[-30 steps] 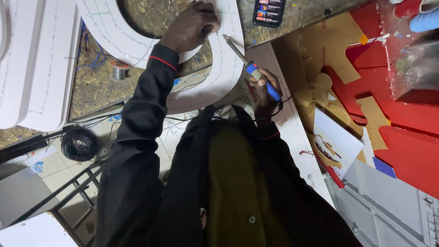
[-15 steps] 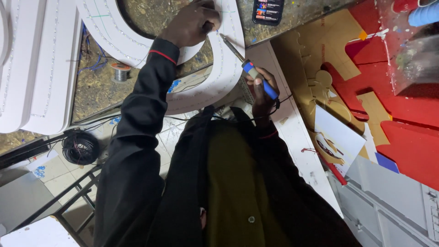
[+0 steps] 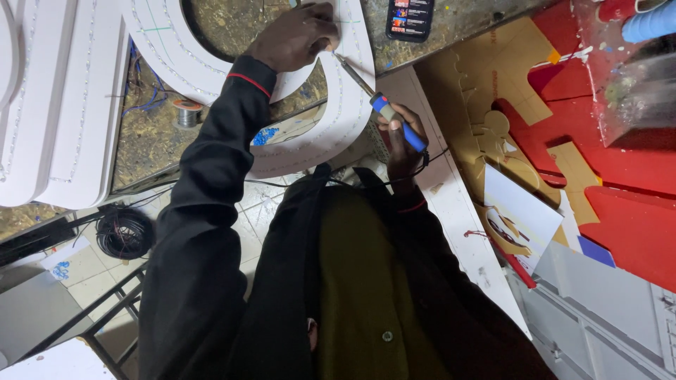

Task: Soldering electrical wires to LED strips attached to circular sign components using a soldering iron and solder wire.

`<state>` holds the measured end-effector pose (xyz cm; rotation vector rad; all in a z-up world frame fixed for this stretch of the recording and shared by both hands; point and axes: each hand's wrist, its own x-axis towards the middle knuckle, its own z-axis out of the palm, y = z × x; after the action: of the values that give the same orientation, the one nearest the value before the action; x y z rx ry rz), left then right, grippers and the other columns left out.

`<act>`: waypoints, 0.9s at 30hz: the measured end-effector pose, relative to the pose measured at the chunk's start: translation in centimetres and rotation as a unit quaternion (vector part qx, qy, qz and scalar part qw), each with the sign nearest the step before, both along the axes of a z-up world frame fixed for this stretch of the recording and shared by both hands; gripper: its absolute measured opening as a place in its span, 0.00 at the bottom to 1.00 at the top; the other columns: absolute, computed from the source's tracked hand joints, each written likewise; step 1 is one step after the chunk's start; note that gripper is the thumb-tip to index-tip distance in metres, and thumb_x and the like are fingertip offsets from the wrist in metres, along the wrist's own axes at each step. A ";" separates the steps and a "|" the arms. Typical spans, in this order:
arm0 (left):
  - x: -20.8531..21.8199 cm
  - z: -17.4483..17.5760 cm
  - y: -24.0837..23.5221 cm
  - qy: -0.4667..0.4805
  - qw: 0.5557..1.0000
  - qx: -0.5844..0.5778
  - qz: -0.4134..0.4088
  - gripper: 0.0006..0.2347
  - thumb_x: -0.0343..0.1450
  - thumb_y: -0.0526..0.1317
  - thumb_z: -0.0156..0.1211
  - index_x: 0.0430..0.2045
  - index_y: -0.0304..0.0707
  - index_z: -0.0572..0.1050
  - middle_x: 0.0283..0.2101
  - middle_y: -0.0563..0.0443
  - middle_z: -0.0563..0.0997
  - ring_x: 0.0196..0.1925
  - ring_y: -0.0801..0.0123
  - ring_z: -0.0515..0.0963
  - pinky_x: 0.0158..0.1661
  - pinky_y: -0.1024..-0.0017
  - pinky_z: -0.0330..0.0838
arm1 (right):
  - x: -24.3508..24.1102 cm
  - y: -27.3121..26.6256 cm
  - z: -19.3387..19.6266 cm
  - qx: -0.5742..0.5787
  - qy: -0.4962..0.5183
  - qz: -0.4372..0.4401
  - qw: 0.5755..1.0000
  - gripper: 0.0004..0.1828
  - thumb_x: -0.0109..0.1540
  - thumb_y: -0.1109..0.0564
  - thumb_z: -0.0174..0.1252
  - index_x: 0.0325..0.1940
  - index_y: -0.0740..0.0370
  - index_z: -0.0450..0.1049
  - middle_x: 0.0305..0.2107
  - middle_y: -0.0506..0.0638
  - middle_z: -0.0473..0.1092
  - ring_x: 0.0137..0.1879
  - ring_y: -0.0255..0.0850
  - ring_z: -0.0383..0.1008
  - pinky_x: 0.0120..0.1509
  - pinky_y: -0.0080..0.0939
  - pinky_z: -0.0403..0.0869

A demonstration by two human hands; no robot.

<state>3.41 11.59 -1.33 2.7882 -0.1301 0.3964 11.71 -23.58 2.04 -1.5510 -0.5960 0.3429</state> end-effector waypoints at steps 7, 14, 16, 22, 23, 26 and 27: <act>-0.1 0.8 -0.5 -0.006 1.000 -0.011 -0.009 0.06 0.79 0.29 0.57 0.41 0.35 0.82 0.56 0.38 0.79 0.59 0.42 0.79 0.58 0.46 0.75 | 0.0 -0.1 -0.4 0.020 -0.014 0.015 1.000 0.25 0.75 0.43 0.58 0.63 0.68 0.80 0.43 0.66 0.84 0.49 0.55 0.89 0.51 0.48 0.88; -0.1 1.2 -0.7 -0.016 1.000 -0.009 -0.010 0.05 0.74 0.28 0.58 0.33 0.38 0.78 0.49 0.43 0.77 0.52 0.47 0.79 0.52 0.51 0.74 | 0.1 -0.1 -0.9 0.017 -0.019 0.013 1.000 0.25 0.75 0.44 0.58 0.63 0.67 0.79 0.43 0.65 0.83 0.48 0.54 0.89 0.50 0.48 0.89; -0.2 1.3 -0.8 -0.017 1.000 -0.003 -0.007 0.05 0.74 0.27 0.58 0.33 0.39 0.77 0.48 0.45 0.76 0.51 0.49 0.79 0.51 0.54 0.74 | 0.1 -0.1 -0.8 0.017 -0.025 0.016 0.999 0.24 0.75 0.45 0.57 0.63 0.68 0.79 0.44 0.66 0.83 0.49 0.55 0.89 0.51 0.50 0.90; -0.4 1.1 -0.9 -0.011 1.000 0.015 0.007 0.04 0.78 0.30 0.56 0.37 0.39 0.77 0.51 0.42 0.77 0.55 0.46 0.78 0.46 0.49 0.76 | -0.1 0.0 -0.7 0.009 0.004 0.014 1.000 0.26 0.75 0.42 0.58 0.64 0.67 0.79 0.45 0.66 0.84 0.50 0.54 0.89 0.52 0.48 0.89; -0.4 1.0 -0.9 -0.010 1.000 0.005 0.003 0.05 0.79 0.31 0.55 0.38 0.38 0.79 0.54 0.40 0.78 0.58 0.44 0.78 0.52 0.47 0.75 | -0.1 0.0 -0.9 0.012 0.005 0.013 1.000 0.27 0.74 0.41 0.59 0.64 0.67 0.79 0.44 0.66 0.84 0.50 0.55 0.89 0.52 0.48 0.89; -0.4 0.7 -0.9 -0.014 1.000 0.007 -0.001 0.07 0.80 0.33 0.53 0.39 0.37 0.80 0.56 0.38 0.80 0.60 0.44 0.79 0.58 0.47 0.75 | -0.1 -0.1 -0.9 0.006 -0.001 0.018 1.000 0.27 0.75 0.41 0.58 0.65 0.67 0.79 0.47 0.66 0.84 0.51 0.56 0.90 0.53 0.49 0.89; -0.4 0.6 -0.8 -0.019 1.000 0.020 -0.002 0.07 0.80 0.33 0.53 0.38 0.37 0.80 0.56 0.38 0.81 0.59 0.45 0.79 0.58 0.48 0.75 | -0.1 -0.1 -0.8 -0.003 -0.007 0.024 1.000 0.27 0.75 0.42 0.57 0.65 0.67 0.78 0.50 0.66 0.83 0.52 0.56 0.90 0.54 0.50 0.89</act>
<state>3.02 10.75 -0.72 2.8201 -0.1544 0.4511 11.63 -23.70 1.26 -1.5471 -0.6454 0.3706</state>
